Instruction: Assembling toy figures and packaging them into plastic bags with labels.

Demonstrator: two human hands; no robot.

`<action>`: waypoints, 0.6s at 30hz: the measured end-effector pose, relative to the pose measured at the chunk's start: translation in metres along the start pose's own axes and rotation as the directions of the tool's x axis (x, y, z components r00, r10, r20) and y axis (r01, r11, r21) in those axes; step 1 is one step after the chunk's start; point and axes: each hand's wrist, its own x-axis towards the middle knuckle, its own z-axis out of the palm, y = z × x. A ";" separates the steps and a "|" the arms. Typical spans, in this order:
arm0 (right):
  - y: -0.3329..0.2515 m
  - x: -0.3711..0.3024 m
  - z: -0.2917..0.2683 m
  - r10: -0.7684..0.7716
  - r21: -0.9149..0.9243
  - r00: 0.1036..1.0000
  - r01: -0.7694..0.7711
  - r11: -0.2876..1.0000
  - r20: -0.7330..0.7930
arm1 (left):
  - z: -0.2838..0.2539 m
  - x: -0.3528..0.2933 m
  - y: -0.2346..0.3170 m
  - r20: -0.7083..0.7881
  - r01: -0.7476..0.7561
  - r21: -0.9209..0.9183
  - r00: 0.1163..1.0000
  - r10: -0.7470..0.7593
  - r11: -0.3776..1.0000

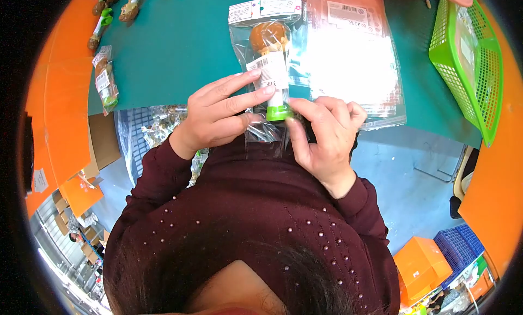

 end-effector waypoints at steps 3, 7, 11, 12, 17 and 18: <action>-0.005 0.000 0.009 0.089 0.069 0.993 -0.084 0.994 -0.073 | -0.003 0.005 0.004 0.065 -0.012 0.053 0.998 0.009 0.999; -0.004 0.003 0.011 0.160 0.002 0.982 -0.160 0.987 -0.096 | 0.000 0.010 0.005 0.112 0.018 0.000 0.994 -0.017 1.000; -0.004 0.008 0.014 0.109 -0.085 0.988 -0.119 0.989 -0.111 | 0.003 0.007 0.005 0.133 0.071 0.031 0.988 -0.075 0.997; -0.003 0.005 0.013 0.079 -0.157 0.993 -0.093 0.983 -0.094 | 0.004 0.006 0.005 0.127 0.091 0.048 0.987 -0.097 0.995; 0.002 -0.002 0.012 0.015 -0.224 0.996 -0.036 0.974 -0.093 | 0.002 0.004 0.002 0.160 0.099 0.032 0.982 -0.102 0.995; 0.004 -0.003 0.009 -0.026 -0.222 0.997 0.010 0.975 -0.069 | -0.001 0.006 0.001 0.205 0.109 0.002 0.973 -0.107 0.994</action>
